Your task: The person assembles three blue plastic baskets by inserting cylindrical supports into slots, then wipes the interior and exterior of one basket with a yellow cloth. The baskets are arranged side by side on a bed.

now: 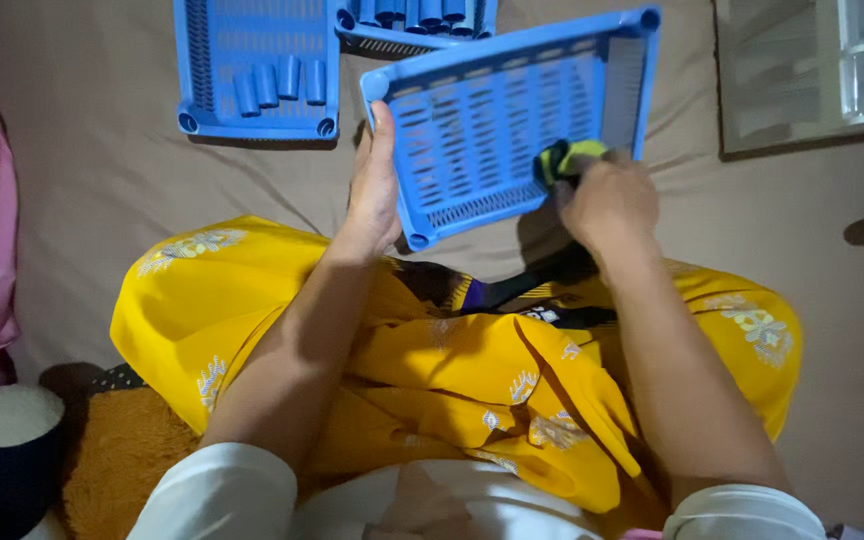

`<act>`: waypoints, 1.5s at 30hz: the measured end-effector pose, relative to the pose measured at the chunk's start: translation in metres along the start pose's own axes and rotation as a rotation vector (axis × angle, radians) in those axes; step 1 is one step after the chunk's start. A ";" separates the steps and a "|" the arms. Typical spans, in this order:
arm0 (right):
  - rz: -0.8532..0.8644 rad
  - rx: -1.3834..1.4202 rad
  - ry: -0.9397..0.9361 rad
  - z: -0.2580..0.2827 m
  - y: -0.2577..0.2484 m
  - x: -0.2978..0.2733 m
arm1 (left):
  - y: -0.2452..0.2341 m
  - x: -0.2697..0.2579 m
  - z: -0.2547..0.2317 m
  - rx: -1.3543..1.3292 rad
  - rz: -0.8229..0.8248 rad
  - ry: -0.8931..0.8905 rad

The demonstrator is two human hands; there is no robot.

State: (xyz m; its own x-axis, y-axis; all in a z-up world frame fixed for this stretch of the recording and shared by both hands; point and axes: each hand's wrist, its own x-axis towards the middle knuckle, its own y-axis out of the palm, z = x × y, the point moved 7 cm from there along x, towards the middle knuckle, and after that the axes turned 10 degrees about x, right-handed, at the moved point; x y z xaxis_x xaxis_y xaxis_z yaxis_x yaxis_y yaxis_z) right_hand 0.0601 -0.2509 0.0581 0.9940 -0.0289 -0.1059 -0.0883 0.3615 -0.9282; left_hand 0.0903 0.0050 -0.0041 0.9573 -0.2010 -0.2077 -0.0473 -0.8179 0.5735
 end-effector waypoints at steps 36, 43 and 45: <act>-0.152 0.189 -0.447 0.067 0.121 0.026 | -0.060 0.013 0.074 0.389 -0.206 -0.003; -0.191 0.134 -0.268 0.017 0.084 0.038 | -0.060 0.013 0.071 0.430 -0.280 -0.114; -0.289 0.082 -0.059 -0.021 0.066 0.048 | -0.056 0.011 0.068 0.432 -0.272 -0.111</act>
State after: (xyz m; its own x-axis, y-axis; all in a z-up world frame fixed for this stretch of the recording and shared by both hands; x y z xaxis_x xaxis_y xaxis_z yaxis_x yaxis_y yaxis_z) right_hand 0.1003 -0.2483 -0.0156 0.9795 -0.0878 0.1812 0.2014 0.4206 -0.8846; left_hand 0.0845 0.0122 -0.0924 0.9167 0.0132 -0.3994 0.0631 -0.9917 0.1123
